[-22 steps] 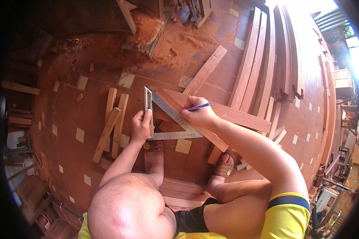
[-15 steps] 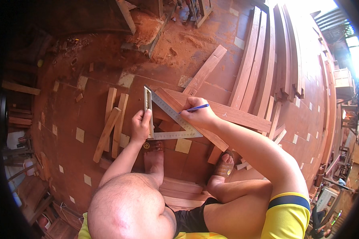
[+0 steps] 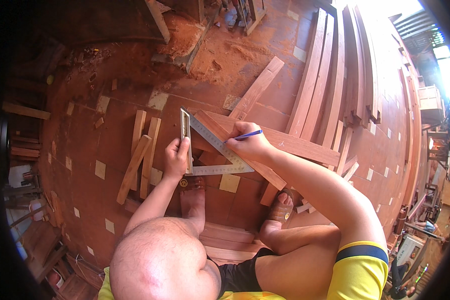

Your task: The person sands a small wooden plank with a sanding block while sitting on the floor. They then use a triangular ruler and a pen to mark a line on the plank.

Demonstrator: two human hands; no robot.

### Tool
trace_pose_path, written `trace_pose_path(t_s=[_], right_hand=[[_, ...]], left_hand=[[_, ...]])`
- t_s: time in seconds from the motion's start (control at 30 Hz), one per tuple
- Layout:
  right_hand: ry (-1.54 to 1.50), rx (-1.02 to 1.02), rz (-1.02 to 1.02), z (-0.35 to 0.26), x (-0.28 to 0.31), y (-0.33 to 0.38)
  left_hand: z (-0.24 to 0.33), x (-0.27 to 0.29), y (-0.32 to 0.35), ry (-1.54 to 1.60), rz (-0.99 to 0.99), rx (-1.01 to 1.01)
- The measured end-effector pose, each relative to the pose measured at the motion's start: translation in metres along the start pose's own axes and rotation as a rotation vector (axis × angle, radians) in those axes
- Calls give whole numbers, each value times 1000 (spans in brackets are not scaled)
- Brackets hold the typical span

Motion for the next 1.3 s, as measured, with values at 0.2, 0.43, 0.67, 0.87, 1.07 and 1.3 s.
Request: trace_pose_path(t_s=[0.2, 0.43, 0.67, 0.87, 1.07, 1.3], right_hand=[[12, 24, -18, 0, -2, -1], [-48, -26, 21, 8, 3, -3], [-13, 15, 6, 4, -2, -1], [17, 7, 31, 0, 1, 2], [54, -15, 18, 0, 10, 13], [60, 5, 1, 5, 9, 14]], left_hand=[[6, -3, 3, 36, -1, 33], [-1, -1, 0, 13, 2, 10], [-4, 0, -1, 2, 1, 5], [5, 0, 1, -17, 4, -24], [7, -2, 2, 9, 1, 5], [0, 0, 1, 12, -1, 8]])
Point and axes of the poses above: each hand's wrist, its own y-axis away from the middle knuckle, its own x-axis out of the back of the hand, z = x × y, the point moved 10 cm from there along -y, towards the middle knuckle
